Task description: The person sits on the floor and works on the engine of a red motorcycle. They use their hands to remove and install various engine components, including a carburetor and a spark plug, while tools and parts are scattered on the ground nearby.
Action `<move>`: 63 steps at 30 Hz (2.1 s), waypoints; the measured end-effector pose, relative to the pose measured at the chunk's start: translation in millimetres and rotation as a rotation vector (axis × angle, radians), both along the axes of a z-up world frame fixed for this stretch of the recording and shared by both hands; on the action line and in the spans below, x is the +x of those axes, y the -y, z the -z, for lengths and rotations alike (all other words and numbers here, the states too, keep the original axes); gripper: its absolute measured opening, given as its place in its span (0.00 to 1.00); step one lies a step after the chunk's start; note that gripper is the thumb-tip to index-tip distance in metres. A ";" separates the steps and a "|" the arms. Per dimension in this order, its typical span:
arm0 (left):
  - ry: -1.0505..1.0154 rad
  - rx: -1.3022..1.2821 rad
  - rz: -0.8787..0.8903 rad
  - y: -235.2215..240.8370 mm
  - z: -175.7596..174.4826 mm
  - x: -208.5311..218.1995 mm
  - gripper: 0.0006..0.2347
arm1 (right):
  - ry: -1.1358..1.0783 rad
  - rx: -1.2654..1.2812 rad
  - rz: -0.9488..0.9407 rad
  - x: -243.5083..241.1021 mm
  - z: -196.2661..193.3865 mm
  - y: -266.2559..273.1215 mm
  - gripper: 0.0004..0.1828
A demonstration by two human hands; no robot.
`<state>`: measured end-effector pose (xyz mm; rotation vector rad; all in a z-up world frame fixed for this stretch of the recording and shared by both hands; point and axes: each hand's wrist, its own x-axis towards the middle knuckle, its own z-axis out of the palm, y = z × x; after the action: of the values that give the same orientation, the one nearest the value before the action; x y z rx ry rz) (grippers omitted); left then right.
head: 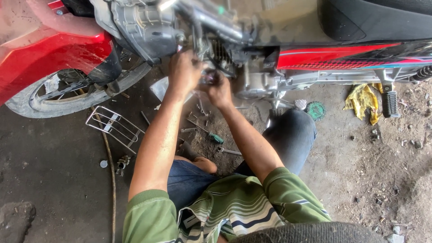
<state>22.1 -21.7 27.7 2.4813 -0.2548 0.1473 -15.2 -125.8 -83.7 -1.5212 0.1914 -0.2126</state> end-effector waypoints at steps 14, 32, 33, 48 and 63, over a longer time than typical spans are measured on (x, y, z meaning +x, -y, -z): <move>0.131 -0.049 0.044 -12.3 23.7 0.2 0.07 | 0.108 0.094 0.027 3.3 13.9 -1.2 0.14; -0.467 -1.019 -0.579 -5.7 108.3 -58.1 0.27 | -0.078 0.107 0.056 -20.3 -77.9 -19.3 0.12; -0.619 -1.336 -0.537 -1.1 125.9 -58.2 0.31 | -0.089 0.116 0.067 -23.9 -88.2 -20.5 0.12; -0.817 -1.727 -0.600 -9.2 51.4 -22.9 0.27 | 0.021 -0.654 -0.025 -28.0 -112.9 4.6 0.16; -0.490 -1.901 -0.479 16.6 62.3 -58.1 0.26 | 0.159 -0.410 -0.137 40.3 -115.7 15.9 0.11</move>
<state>-36.0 -38.2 -34.5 0.5741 0.5067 -0.0478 25.0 -141.7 32.0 -1.9070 -0.0899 -0.2740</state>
